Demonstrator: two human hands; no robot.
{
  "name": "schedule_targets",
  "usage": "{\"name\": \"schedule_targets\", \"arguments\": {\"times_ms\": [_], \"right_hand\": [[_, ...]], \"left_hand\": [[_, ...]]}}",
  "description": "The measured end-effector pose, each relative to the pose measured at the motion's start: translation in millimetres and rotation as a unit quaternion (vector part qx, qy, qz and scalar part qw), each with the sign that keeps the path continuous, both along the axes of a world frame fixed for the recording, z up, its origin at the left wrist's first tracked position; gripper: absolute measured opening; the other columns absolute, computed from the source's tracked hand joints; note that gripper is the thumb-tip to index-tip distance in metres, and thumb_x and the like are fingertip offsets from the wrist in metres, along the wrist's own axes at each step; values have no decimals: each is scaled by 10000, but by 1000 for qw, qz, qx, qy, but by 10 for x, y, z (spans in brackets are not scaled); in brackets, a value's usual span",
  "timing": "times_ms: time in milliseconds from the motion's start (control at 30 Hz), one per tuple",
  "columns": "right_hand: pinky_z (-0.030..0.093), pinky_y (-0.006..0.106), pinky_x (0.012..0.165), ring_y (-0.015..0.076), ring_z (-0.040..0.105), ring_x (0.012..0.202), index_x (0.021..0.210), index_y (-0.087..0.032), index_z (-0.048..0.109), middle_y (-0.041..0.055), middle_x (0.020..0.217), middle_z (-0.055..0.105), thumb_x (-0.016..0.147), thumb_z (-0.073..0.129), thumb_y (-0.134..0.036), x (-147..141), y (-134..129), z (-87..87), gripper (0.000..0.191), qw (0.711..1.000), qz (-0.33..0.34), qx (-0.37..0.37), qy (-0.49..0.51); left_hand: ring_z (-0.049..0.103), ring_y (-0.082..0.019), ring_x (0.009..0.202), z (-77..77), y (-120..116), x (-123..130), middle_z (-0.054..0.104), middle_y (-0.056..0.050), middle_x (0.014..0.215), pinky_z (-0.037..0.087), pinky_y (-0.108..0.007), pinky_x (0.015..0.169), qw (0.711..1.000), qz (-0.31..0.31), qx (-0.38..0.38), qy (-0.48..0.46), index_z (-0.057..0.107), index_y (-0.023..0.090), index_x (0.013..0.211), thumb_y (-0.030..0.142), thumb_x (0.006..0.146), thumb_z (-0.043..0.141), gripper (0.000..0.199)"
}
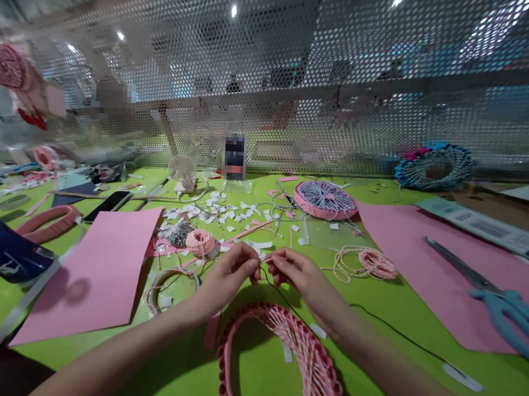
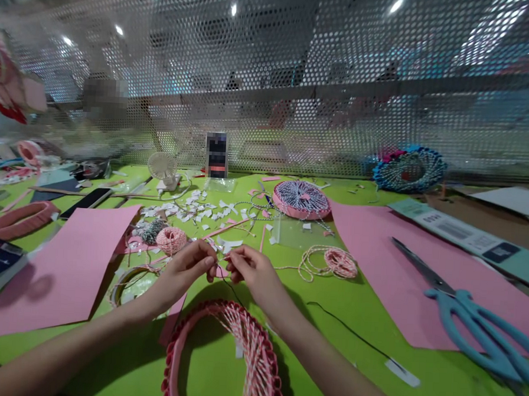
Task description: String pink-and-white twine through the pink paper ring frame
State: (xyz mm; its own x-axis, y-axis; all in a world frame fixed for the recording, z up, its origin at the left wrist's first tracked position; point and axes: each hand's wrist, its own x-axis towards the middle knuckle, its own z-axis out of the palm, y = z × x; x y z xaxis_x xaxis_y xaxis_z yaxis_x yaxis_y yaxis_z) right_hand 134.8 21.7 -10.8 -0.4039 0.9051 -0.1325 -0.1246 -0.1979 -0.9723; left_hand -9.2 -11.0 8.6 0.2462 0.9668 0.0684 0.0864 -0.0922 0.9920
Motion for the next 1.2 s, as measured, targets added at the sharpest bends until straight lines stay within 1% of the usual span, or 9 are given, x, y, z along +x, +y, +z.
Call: {"name": "schedule_targets", "arguments": {"times_ms": [233, 433, 533, 600, 667, 733, 967, 1100, 1200], "right_hand": [[366, 243, 568, 73, 452, 515, 660, -166, 524, -42, 570, 502, 620, 631, -323, 37, 27, 6, 194, 999, -31, -9, -10], [427, 278, 630, 101, 541, 583, 717, -181, 497, -3, 634, 567, 720, 539, -287, 1, -34, 20, 114, 994, 32, -91, 51], [413, 243, 524, 83, 531, 506, 755, -197, 450, -7, 656, 566, 772, 465, -288, -29, -98, 24, 94, 985, 63, -142, 74], [323, 189, 412, 43, 462, 417, 780, -198, 438, -25, 647, 544, 783, 447, -279, -41, -127, 23, 81, 983, 65, -149, 82], [226, 171, 368, 14, 371, 369, 789, -191, 441, -42, 608, 516, 776, 459, -264, -43, -133, 22, 76, 987, 51, -133, 75], [193, 175, 368, 10, 330, 372, 777, -180, 451, -46, 578, 500, 759, 487, -264, -37, -119, 27, 92, 993, 37, -96, 63], [228, 193, 386, 35, 335, 385, 763, -196, 475, -56, 550, 507, 768, 464, -315, -6, -56, 75, 120, 1000, -17, 4, 20], [236, 196, 382, 39, 340, 378, 747, -197, 461, -57, 536, 511, 753, 484, -322, 5, -49, 78, 127, 999, -31, 11, 26], [240, 195, 380, 40, 353, 377, 752, -203, 443, -54, 545, 530, 751, 489, -328, 13, -47, 68, 133, 999, -28, 9, 36]], "left_hand": [[408, -76, 573, 32, 8, -7, 413, 31, 611, 342, -222, 570, 1000, 21, 1, -6, 413, 158, 744, 222, 822, 399, 102], [344, -72, 538, 6, 2, -7, 382, 41, 606, 269, -210, 493, 999, 32, -5, 20, 422, 174, 754, 284, 812, 417, 124], [339, -76, 535, 2, -2, -6, 376, 45, 592, 257, -211, 492, 998, 36, 2, 47, 439, 180, 771, 294, 802, 430, 118], [331, -80, 534, 6, -7, -3, 376, 46, 588, 251, -213, 492, 997, 37, 2, 66, 452, 181, 783, 296, 794, 439, 117], [320, -82, 531, 11, -8, 0, 375, 46, 585, 241, -214, 489, 996, 41, 0, 78, 462, 181, 788, 300, 788, 448, 119], [304, -82, 521, 17, -5, 1, 367, 47, 573, 226, -215, 481, 996, 46, -3, 80, 469, 183, 792, 308, 785, 450, 126], [269, -87, 491, 14, 26, -2, 293, 62, 524, 210, -218, 463, 995, 47, -21, 91, 458, 194, 982, 343, 788, 448, 245], [285, -83, 476, 8, 53, -20, 287, 64, 518, 215, -215, 450, 994, 34, -3, 109, 479, 174, 941, 332, 783, 456, 225], [329, -80, 495, 13, 64, -34, 380, 43, 560, 242, -216, 463, 987, 15, 30, 157, 514, 169, 842, 312, 788, 451, 165]]}}
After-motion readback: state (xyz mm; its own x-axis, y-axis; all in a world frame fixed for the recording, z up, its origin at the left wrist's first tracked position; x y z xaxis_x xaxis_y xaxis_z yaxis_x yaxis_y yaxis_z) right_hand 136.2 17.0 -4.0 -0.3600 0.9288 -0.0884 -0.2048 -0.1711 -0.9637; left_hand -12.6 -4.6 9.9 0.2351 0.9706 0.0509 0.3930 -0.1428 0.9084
